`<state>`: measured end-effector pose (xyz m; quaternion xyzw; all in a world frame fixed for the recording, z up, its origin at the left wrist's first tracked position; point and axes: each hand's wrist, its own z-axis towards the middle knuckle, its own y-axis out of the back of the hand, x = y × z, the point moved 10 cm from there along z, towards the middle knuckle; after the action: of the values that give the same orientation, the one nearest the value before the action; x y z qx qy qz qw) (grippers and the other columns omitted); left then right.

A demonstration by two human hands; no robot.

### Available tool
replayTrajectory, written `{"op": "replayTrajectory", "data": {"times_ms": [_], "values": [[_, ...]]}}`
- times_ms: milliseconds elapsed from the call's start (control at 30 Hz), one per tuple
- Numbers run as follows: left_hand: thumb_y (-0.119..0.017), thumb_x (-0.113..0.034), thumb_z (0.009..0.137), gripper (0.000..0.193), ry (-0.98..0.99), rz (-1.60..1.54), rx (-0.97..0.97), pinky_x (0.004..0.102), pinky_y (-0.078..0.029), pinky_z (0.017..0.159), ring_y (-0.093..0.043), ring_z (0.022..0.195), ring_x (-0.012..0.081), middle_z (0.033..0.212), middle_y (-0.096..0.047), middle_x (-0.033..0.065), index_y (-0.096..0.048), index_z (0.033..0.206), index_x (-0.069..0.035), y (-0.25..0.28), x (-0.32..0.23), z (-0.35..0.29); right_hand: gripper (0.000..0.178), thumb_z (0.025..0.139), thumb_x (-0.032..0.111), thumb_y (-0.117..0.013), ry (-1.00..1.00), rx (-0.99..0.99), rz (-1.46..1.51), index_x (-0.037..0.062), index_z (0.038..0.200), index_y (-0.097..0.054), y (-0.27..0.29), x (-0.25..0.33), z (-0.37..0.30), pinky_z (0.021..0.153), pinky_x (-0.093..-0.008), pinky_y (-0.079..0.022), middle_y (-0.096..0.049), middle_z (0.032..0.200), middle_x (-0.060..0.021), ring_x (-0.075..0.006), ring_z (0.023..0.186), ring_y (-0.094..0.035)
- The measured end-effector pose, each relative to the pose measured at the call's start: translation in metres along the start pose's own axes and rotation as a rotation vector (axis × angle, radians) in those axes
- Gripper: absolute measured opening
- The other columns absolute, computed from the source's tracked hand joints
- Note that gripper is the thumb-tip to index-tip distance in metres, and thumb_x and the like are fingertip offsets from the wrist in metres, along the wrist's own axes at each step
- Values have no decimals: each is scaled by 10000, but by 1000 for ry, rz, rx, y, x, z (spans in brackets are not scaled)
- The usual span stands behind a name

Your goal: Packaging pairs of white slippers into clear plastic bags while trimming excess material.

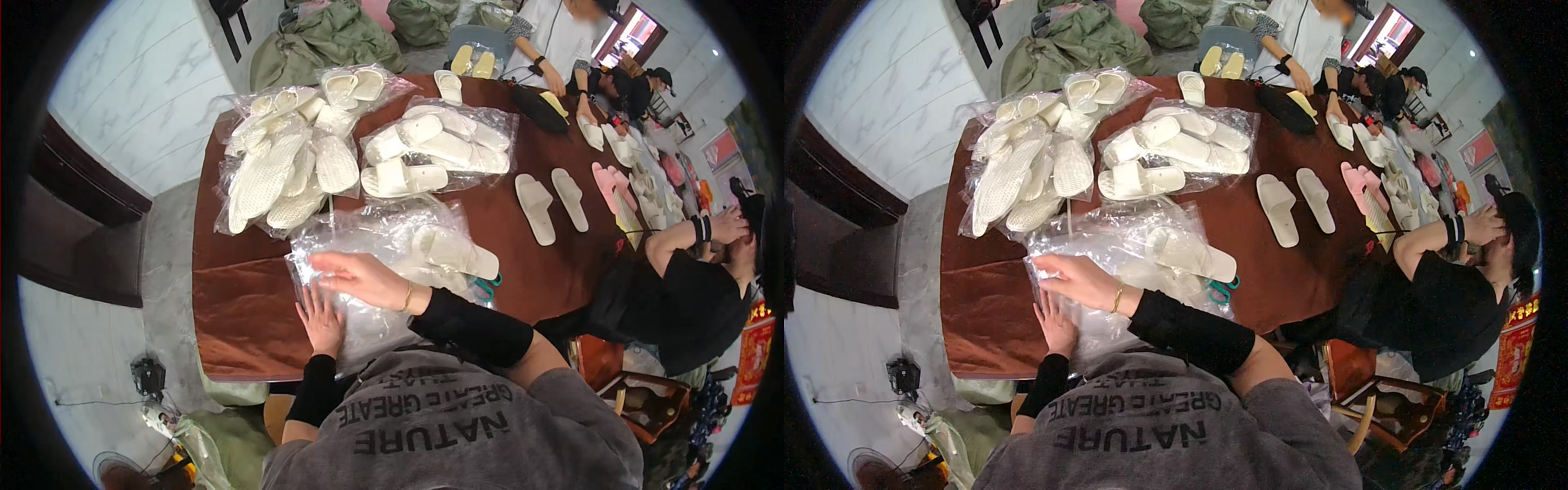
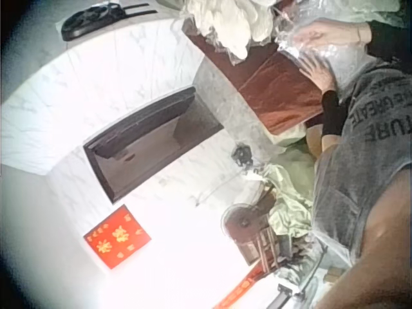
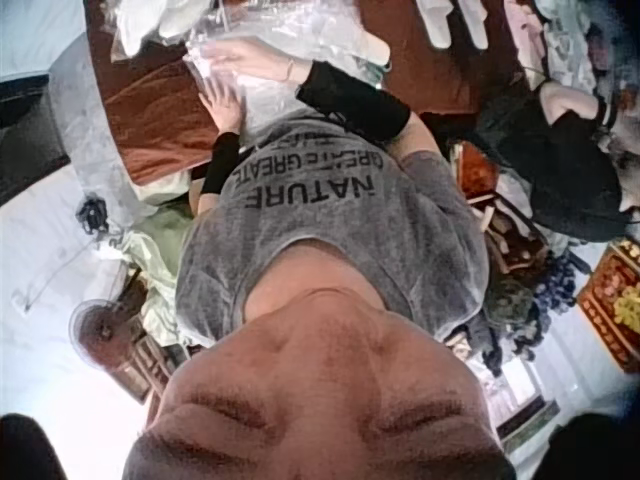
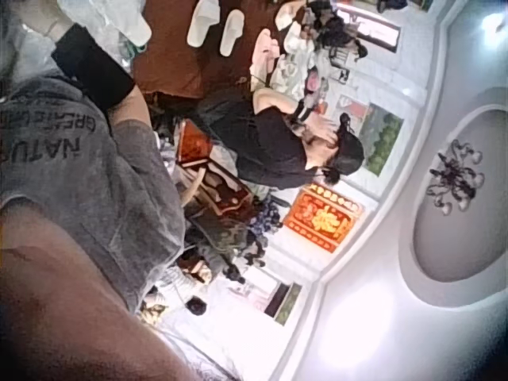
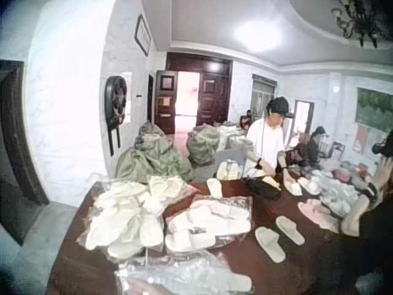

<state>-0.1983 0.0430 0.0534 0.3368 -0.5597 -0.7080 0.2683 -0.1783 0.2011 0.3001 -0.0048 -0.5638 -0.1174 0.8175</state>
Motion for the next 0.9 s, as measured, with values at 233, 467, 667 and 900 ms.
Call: {"op": "replayTrajectory", "data": {"times_ms": [233, 467, 667, 900], "values": [[-623, -431, 1003, 705, 56, -44, 32, 641, -156, 1267, -177, 1611, 378, 1742, -246, 114, -389, 1638, -235, 9, 9, -7, 159, 1049, 182, -646, -447, -416, -7, 71, 1115, -738, 183, -85, -66, 600, -236, -521, -699, 863, 4, -79, 698, -653], [-619, -427, 1006, 681, 39, -79, 28, 640, -150, 1268, -177, 1613, 373, 1740, -249, 124, -414, 1624, -228, -1, 5, -1, 215, 883, 65, -672, -894, -265, -498, 50, 1086, -742, 281, -186, -205, 499, -273, -516, -715, 746, -55, -100, 581, -642], [-594, -433, 1016, 666, 50, -91, 40, 642, -130, 1271, -169, 1613, 382, 1740, -245, 142, -421, 1620, -212, 8, 3, -1, 299, 892, 99, -718, -893, -34, -179, 67, 1189, -726, 213, -199, -213, 566, -263, -514, -725, 856, -20, -99, 665, -642], [-573, -454, 1026, 718, 20, 32, 106, 630, -93, 1280, -134, 1627, 362, 1759, -197, 127, -350, 1656, -190, -12, 16, -11, 305, 948, 187, -758, -870, 131, 28, 16, 1185, -670, 159, -199, -196, 687, -325, -552, -733, 908, -57, -199, 813, -706]]}}
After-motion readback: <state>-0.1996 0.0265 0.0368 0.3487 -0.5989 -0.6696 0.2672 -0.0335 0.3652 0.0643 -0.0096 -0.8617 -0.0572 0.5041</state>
